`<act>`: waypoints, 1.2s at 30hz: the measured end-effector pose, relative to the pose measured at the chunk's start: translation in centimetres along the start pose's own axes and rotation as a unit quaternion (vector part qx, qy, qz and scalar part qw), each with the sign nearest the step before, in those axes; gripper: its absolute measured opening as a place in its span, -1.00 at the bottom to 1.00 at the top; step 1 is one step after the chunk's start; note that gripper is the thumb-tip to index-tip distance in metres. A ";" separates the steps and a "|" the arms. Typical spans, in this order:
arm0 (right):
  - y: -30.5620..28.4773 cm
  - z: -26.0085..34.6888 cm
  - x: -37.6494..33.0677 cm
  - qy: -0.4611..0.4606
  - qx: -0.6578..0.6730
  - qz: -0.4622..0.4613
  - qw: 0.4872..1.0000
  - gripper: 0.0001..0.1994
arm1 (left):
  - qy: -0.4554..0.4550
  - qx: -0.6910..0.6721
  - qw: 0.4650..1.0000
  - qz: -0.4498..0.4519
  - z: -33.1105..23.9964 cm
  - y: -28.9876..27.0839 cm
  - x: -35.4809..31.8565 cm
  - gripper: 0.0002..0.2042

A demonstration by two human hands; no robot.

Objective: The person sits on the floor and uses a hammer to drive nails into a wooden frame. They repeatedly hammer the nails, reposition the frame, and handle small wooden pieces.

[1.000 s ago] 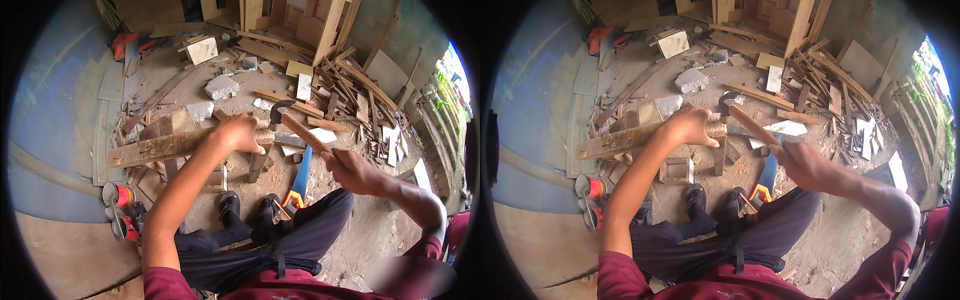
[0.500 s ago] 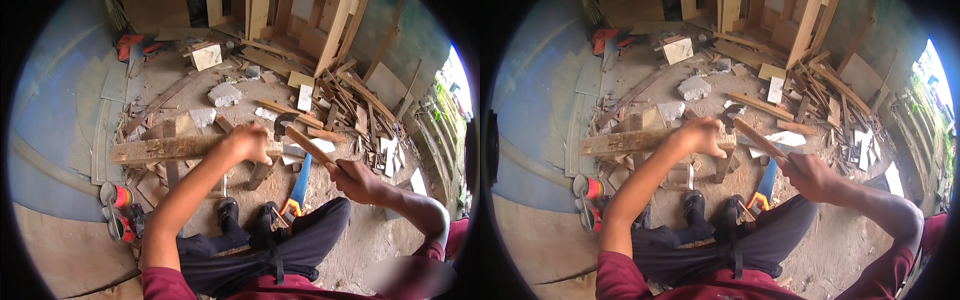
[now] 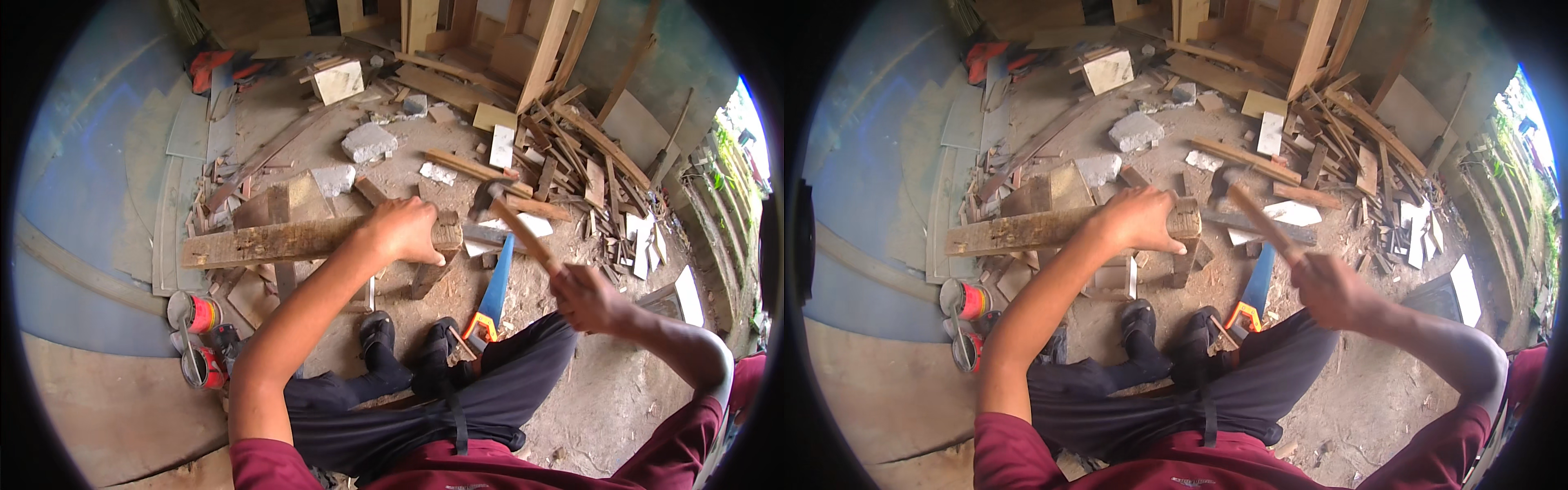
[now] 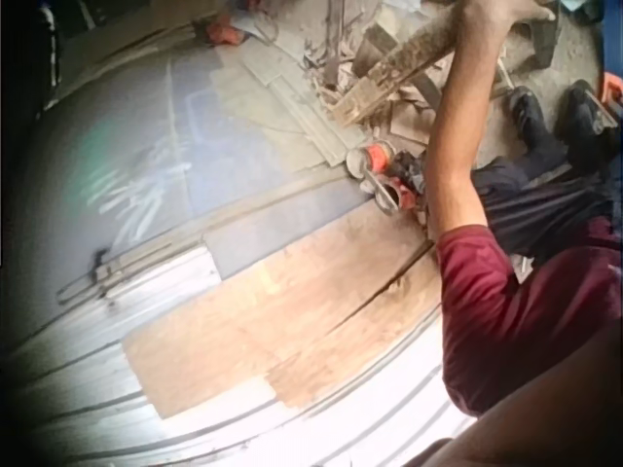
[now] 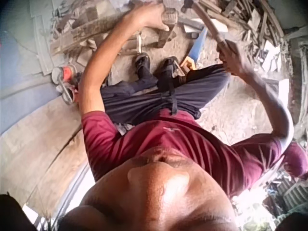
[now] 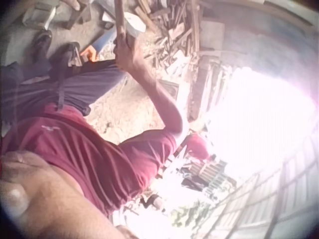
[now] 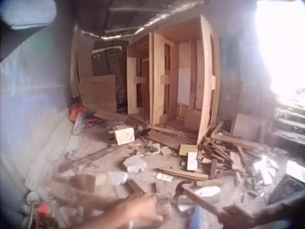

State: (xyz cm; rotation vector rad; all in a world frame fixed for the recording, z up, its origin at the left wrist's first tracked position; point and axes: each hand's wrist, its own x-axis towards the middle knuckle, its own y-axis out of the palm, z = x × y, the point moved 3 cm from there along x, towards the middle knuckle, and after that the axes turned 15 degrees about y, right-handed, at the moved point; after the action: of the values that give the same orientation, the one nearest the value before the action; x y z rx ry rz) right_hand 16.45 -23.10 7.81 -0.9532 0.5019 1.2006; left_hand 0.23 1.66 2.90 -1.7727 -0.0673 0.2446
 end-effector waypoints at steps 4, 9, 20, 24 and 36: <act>-1.7 4.5 -2.4 -0.183 0.090 -0.115 0.972 -0.55 | -0.016 -0.027 0.999 0.007 0.0 -0.1 -0.2 -0.29; -1.6 4.7 -1.4 -0.344 0.009 -0.133 0.930 -0.54 | -0.019 -0.046 0.999 0.004 -0.1 -0.5 -0.2 -0.31; -1.3 6.0 -4.4 -0.317 0.045 -0.123 0.939 -0.44 | -0.006 -0.038 0.999 0.000 -1.0 -0.1 -0.6 -0.32; -0.8 0.2 -0.5 -0.273 -0.104 -0.154 0.944 -0.46 | 0.013 -0.030 0.999 -0.017 -1.4 0.0 0.1 -0.32; -1.2 1.9 -1.4 -0.342 0.095 -0.110 0.928 -0.54 | -0.007 -0.042 0.999 0.007 -0.9 0.0 -0.1 -0.29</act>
State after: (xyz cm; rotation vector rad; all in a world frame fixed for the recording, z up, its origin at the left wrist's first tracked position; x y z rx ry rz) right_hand 16.89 -22.40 10.31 -0.3654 -0.0523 1.1655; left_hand 0.34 0.76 3.08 -1.8553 -0.0760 0.2679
